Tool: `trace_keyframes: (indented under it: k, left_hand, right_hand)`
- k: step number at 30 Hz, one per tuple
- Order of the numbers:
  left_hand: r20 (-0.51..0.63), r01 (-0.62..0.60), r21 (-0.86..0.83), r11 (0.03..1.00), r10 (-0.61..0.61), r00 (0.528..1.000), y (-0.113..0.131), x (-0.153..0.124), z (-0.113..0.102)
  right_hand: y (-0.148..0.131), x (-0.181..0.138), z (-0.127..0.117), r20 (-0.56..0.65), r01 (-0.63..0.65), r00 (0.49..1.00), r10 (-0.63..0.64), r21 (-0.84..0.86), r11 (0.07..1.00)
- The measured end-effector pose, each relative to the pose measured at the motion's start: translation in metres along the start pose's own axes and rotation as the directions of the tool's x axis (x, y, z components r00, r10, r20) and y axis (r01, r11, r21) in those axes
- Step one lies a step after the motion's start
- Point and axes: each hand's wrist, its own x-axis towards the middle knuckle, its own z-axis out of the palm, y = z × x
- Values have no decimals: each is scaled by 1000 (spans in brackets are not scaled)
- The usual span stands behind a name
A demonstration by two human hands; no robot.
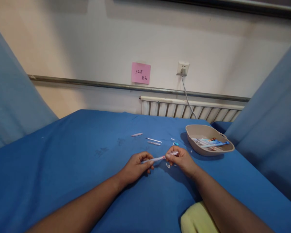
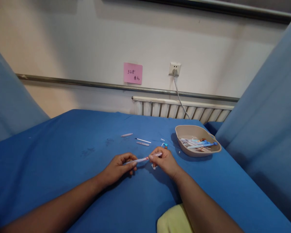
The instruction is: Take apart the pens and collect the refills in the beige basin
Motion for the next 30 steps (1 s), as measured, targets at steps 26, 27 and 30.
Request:
trace_keyframes:
  k: [26,27,30]
  left_hand:
    - [138,-2,89,996,-10,990,-2,1,-1]
    - [153,-14,117,993,-4,988,-2,0,-1]
    - [198,-53,160,986,21,980,-1,-1,-1]
  right_hand:
    - [7,0,-3,59,19,998,-15,-69,997]
    - [7,0,-3,60,16,998,-12,-63,998]
    - [6,0,-3,62,8,998,-5,-43,999]
